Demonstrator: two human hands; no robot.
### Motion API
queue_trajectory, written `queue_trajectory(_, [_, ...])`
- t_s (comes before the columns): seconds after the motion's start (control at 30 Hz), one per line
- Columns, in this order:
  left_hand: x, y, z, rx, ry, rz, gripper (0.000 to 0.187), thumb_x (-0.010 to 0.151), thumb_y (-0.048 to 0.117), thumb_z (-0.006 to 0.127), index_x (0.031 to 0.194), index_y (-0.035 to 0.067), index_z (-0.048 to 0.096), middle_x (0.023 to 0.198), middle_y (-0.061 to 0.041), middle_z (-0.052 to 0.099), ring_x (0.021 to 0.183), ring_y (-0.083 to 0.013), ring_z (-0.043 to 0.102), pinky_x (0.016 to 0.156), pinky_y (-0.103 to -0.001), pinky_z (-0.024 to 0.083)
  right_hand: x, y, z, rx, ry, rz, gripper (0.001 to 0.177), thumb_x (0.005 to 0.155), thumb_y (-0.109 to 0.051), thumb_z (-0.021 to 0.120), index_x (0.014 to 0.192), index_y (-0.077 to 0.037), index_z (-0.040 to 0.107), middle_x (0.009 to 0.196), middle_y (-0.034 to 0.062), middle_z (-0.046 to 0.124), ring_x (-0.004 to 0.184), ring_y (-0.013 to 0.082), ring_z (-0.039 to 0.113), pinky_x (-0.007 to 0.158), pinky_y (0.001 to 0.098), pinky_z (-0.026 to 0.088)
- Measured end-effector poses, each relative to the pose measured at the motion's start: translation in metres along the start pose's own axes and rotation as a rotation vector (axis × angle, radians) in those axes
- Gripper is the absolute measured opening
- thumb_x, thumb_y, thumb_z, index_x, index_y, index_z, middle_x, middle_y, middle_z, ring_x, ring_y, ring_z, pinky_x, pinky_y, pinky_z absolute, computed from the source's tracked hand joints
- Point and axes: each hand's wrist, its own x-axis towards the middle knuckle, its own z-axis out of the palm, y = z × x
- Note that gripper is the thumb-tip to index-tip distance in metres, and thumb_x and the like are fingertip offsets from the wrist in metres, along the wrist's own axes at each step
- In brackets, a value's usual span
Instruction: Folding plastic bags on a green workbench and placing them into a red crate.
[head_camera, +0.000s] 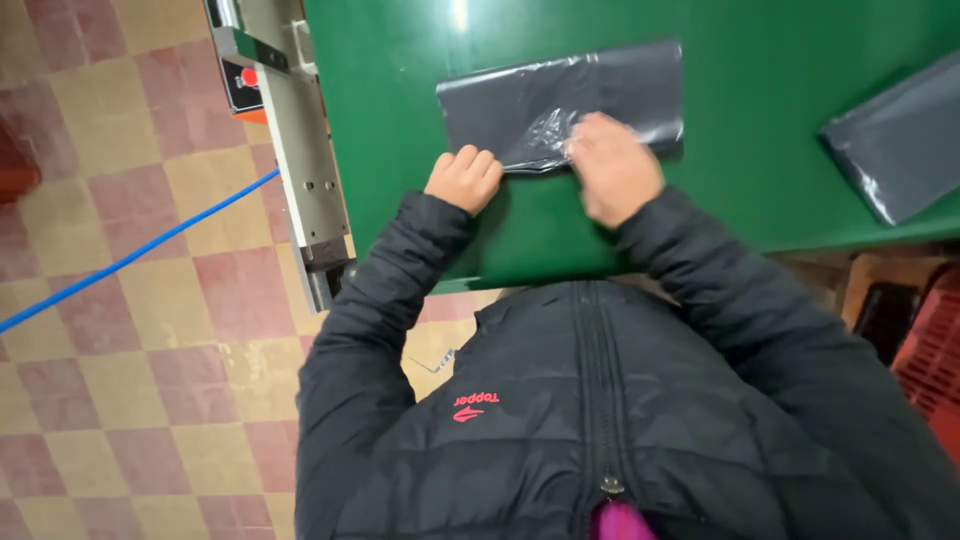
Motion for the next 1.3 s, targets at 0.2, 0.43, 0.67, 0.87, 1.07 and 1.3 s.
queue_trajectory(0.2, [0.085,0.016,0.008,-0.82,-0.476,0.066,0.022,0.089,0.031,0.068,0.087,0.01,0.07,0.089,-0.007,0.069,0.086,-0.028,0.067,0.074,-0.04,0.052,-0.067,0.009,0.064,0.327,-0.056,0.121,0.037,0.084,-0.003,0.066,0.121,0.001,0.066,0.134,0.022,0.065,0.127,0.0379,0.061,0.111,0.045,0.047])
queue_trajectory(0.43, [0.136,-0.022,0.111,-1.053,-0.56,-0.472,0.025,0.094,0.031,0.058,0.104,0.008,0.064,0.091,-0.011,0.07,0.083,-0.0246,0.069,0.074,-0.037,0.059,-0.111,0.064,0.11,1.376,0.449,0.898,0.039,0.109,-0.003,0.047,0.147,0.005,0.049,0.142,0.0142,0.061,0.126,0.0224,0.059,0.112,0.0373,0.045])
queue_trajectory(0.67, [0.163,0.047,0.059,-0.517,0.156,-0.331,0.035,0.091,0.031,0.078,0.097,0.004,0.057,0.096,-0.015,0.061,0.087,-0.0372,0.058,0.075,-0.046,0.048,-0.092,0.065,0.102,1.7,0.658,1.082,0.035,0.107,-0.005,0.042,0.139,0.005,0.051,0.136,0.0159,0.063,0.122,0.0278,0.064,0.109,0.043,0.05])
queue_trajectory(0.87, [0.178,0.077,0.053,-0.771,0.239,-0.064,0.022,0.096,0.011,0.074,0.101,0.003,0.054,0.098,-0.016,0.056,0.089,-0.0379,0.057,0.081,-0.044,0.05,-0.132,0.072,0.075,1.372,0.699,1.148,0.031,0.107,-0.009,0.047,0.135,0.004,0.053,0.13,0.0145,0.064,0.118,0.0257,0.062,0.107,0.0422,0.05])
queue_trajectory(1.07, [0.258,0.197,-0.006,-1.031,0.302,0.144,0.017,0.098,0.009,0.071,0.108,0.004,0.059,0.103,-0.015,0.06,0.091,-0.0357,0.063,0.081,-0.038,0.056,-0.201,0.139,-0.024,0.515,0.979,0.77,0.063,0.109,-0.009,0.064,0.162,-0.002,0.029,0.155,0.0122,0.046,0.145,0.0244,0.047,0.126,0.037,0.037])
queue_trajectory(1.3, [0.353,0.299,0.131,-0.899,0.367,-0.061,0.029,0.099,0.026,0.069,0.113,0.006,0.054,0.101,-0.015,0.063,0.089,-0.0385,0.065,0.076,-0.043,0.056,-0.262,0.204,-0.078,0.296,0.956,0.969,0.067,0.113,-0.016,0.074,0.162,-0.013,0.029,0.117,0.0192,0.06,0.104,0.0289,0.062,0.095,0.0367,0.05])
